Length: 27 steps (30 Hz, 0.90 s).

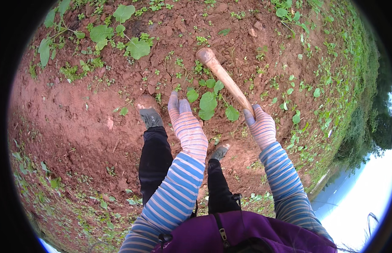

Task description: The person uses a hoe to loosen soil and remove weeds around small plants in a garden bed. They repeatedly strike the ground near the plants and pull out weeds by hand, clearing the area around each plant.

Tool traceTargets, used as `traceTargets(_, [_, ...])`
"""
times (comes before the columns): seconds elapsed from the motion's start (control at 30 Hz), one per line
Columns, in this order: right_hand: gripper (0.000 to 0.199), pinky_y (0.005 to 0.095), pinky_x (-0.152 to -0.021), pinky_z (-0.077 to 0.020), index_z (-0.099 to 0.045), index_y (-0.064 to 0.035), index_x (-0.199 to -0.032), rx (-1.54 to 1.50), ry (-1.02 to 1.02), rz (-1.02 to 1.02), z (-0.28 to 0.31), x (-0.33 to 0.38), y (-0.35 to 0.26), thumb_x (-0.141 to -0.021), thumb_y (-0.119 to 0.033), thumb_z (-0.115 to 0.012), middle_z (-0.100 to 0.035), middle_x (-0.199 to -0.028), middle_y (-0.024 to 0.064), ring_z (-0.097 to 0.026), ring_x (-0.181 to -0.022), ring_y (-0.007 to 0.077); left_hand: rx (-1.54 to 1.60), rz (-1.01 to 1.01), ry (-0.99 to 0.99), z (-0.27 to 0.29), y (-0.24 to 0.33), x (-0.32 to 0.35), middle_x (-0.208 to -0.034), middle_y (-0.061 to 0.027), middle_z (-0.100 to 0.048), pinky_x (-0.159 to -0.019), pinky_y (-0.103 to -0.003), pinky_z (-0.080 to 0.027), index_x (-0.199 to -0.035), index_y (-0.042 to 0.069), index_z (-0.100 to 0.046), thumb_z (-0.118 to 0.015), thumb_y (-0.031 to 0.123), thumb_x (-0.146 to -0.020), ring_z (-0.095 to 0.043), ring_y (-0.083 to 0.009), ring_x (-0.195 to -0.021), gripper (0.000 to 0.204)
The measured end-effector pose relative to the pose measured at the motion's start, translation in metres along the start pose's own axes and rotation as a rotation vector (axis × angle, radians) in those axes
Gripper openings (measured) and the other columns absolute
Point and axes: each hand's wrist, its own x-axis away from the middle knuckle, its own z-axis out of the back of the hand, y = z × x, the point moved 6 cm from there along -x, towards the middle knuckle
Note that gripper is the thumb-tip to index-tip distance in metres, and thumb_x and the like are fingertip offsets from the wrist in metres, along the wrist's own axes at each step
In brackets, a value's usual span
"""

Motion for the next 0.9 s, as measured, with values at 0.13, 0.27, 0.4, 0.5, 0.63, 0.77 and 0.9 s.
traceTargets(0.13, [0.039,0.0485,-0.062,-0.0485,-0.058,-0.0055,-0.099,-0.229,0.046,0.12,-0.005,-0.001,-0.025,-0.094,-0.044,-0.057,-0.064,-0.071,0.0206,-0.064,-0.07,0.0407,0.014,-0.014,0.063,0.007,0.001,0.001,-0.125,-0.0034,-0.052,-0.048,-0.02,-0.038,-0.14,0.013,-0.046,-0.047,0.01,-0.101,-0.043,-0.0053,-0.069,0.04])
traceTargets(0.27, [0.038,0.0479,-0.063,-0.0485,-0.057,-0.0059,-0.101,-0.273,-0.059,0.256,-0.033,-0.026,-0.037,-0.094,-0.044,-0.058,-0.063,-0.074,0.0217,-0.063,-0.072,0.0419,-0.021,-0.001,0.063,0.012,-0.002,0.0,-0.129,-0.0044,-0.051,-0.049,-0.019,-0.039,-0.141,0.014,-0.045,-0.046,0.008,-0.101,-0.045,-0.0065,-0.071,0.041])
traceTargets(0.4, [0.036,0.0463,-0.062,-0.0496,-0.061,-0.0073,-0.106,-0.02,0.002,0.083,-0.016,-0.034,0.005,-0.094,-0.041,-0.058,-0.065,-0.074,0.0198,-0.065,-0.07,0.0394,0.139,0.02,0.063,0.02,-0.002,-0.01,-0.134,-0.0061,-0.048,-0.08,-0.02,-0.044,-0.143,0.012,-0.043,-0.049,0.007,-0.1,-0.05,-0.0092,-0.101,0.044])
traceTargets(0.5, [0.035,0.0426,-0.059,-0.0489,-0.061,-0.0052,-0.103,-0.144,0.044,0.008,0.01,-0.022,0.029,-0.095,-0.039,-0.058,-0.063,-0.069,0.0185,-0.062,-0.063,0.0373,0.03,0.009,0.052,0.028,0.001,-0.016,-0.134,-0.0057,-0.048,-0.097,-0.024,-0.037,-0.144,0.01,-0.042,-0.049,0.007,-0.101,-0.046,-0.0115,-0.112,0.043])
traceTargets(0.63, [0.031,0.032,-0.052,-0.043,-0.059,-0.0041,-0.095,-0.366,0.152,0.144,0.018,-0.018,0.02,-0.098,-0.035,-0.056,-0.051,-0.06,0.0061,-0.051,-0.054,0.0136,0.083,0.003,0.067,0.029,0.0,-0.019,-0.134,-0.0059,-0.047,-0.103,-0.026,-0.033,-0.143,0.006,-0.042,-0.049,0.009,-0.101,-0.045,-0.0134,-0.116,0.043])
traceTargets(0.77, [0.031,0.0317,-0.053,-0.0429,-0.06,-0.0039,-0.096,-0.537,-0.079,0.078,-0.003,-0.028,0.012,-0.098,-0.035,-0.056,-0.054,-0.062,0.0061,-0.051,-0.055,0.0151,0.132,-0.013,0.073,0.024,-0.001,-0.019,-0.135,-0.0065,-0.048,-0.105,-0.026,-0.031,-0.142,0.005,-0.042,-0.05,0.009,-0.1,-0.044,-0.0139,-0.118,0.043])
traceTargets(0.9, [0.034,0.0376,-0.054,-0.0442,-0.06,-0.0032,-0.1,-0.181,0.012,0.015,0.013,-0.024,0.024,-0.097,-0.036,-0.057,-0.056,-0.064,0.0144,-0.053,-0.055,0.0273,0.224,0.001,0.068,0.022,-0.001,-0.016,-0.134,-0.0062,-0.048,-0.104,-0.026,-0.032,-0.141,0.005,-0.044,-0.051,0.008,-0.1,-0.044,-0.014,-0.118,0.042])
